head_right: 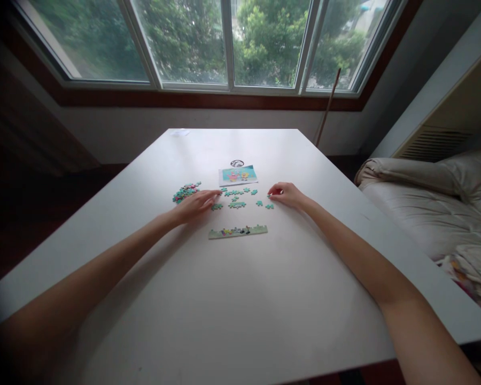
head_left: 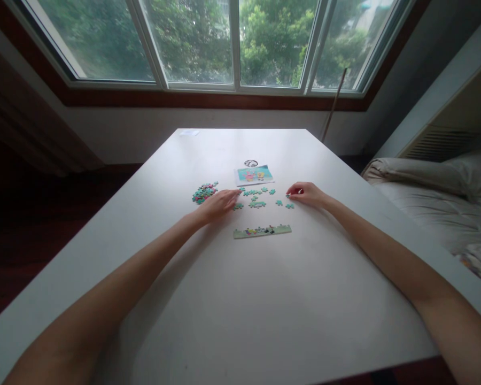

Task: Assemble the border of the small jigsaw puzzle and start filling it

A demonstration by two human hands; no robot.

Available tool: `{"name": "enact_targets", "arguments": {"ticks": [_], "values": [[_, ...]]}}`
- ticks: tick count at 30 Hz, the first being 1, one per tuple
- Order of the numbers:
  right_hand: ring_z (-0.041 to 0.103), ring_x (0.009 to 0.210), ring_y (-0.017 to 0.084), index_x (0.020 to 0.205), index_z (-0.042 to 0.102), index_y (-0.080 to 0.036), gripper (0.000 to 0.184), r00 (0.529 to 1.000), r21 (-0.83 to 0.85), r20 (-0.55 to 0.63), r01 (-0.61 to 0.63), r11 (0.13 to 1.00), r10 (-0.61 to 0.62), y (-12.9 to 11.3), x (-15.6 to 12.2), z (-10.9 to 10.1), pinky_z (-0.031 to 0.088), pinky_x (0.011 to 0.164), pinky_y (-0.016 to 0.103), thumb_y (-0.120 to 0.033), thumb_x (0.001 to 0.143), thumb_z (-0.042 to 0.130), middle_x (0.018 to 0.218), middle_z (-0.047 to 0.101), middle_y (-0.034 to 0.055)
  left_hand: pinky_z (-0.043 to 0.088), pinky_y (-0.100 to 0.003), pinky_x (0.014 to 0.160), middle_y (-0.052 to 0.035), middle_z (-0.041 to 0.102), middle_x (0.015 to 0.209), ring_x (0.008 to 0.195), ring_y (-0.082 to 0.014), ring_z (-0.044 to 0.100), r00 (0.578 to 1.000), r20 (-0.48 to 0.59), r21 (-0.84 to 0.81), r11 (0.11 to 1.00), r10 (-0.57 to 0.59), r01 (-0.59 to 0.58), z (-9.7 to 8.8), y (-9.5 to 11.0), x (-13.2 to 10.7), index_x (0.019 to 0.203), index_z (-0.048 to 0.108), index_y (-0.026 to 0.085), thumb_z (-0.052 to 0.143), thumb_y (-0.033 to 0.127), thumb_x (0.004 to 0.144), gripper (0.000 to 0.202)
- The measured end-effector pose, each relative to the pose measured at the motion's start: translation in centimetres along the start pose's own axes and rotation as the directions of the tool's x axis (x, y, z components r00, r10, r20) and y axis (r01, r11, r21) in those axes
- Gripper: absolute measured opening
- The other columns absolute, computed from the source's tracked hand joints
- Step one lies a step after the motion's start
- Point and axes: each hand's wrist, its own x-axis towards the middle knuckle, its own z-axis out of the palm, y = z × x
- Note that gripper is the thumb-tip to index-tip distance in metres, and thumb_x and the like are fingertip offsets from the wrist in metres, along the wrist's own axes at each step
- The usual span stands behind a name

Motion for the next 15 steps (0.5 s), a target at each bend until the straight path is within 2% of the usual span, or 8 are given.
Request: {"name": "enact_targets", "arguments": {"ticks": [5,9,12,15], "values": [[0.051,0.065,0.012,0.082,0.07,-0.017,0.026,0.991,-0.008,-0.131,0.005,1.0,-0.006,1.3,0.1,0.0,0.043,0.063,0.027,-0.038,0.072,0.06,0.079,0.065,0.0034,0.044,-0.035,0.097,-0.0077,0.061,0.121,0.11,-0.0201,0.057,0.998,-0.068,-0.1,0.995,-0.019,0.012,1.5,-0.7,2.2,0.123,0.055,0.019,0.031,0.029,0.089,0.044],[0.05,0.065,0.012,0.08,0.069,-0.016,0.024,0.982,-0.014,-0.19,0.011,1.0,-0.014,2.3,0.0,0.4,0.042,0.064,0.027,-0.037,0.073,0.06,0.079,0.064,0.0041,0.043,-0.035,0.099,-0.0082,0.061,0.121,0.112,-0.02,0.056,0.995,-0.093,-0.142,0.99,-0.026,0.013,2.8,-0.8,2.7,0.123,0.055,0.016,0.028,0.031,0.089,0.046],[0.05,0.065,0.013,0.08,0.069,-0.016,0.026,0.981,0.003,-0.194,0.015,1.0,-0.014,2.8,-0.2,0.7,0.042,0.065,0.028,-0.039,0.074,0.06,0.08,0.064,0.0045,0.041,-0.037,0.101,-0.0103,0.06,0.123,0.114,-0.0207,0.054,0.996,-0.085,-0.119,0.993,0.002,-0.013,3.2,-0.3,2.6,0.124,0.054,0.014,0.027,0.033,0.091,0.047],[0.049,0.066,0.012,0.085,0.07,-0.016,0.033,0.991,0.063,-0.136,-0.003,0.998,0.012,3.4,-0.4,0.5,0.043,0.066,0.028,-0.045,0.073,0.061,0.084,0.063,0.0048,0.041,-0.036,0.101,-0.0104,0.059,0.124,0.114,-0.0201,0.054,0.996,-0.077,-0.095,0.995,0.034,-0.041,3.4,0.2,2.6,0.123,0.055,0.014,0.026,0.032,0.092,0.046]]}}
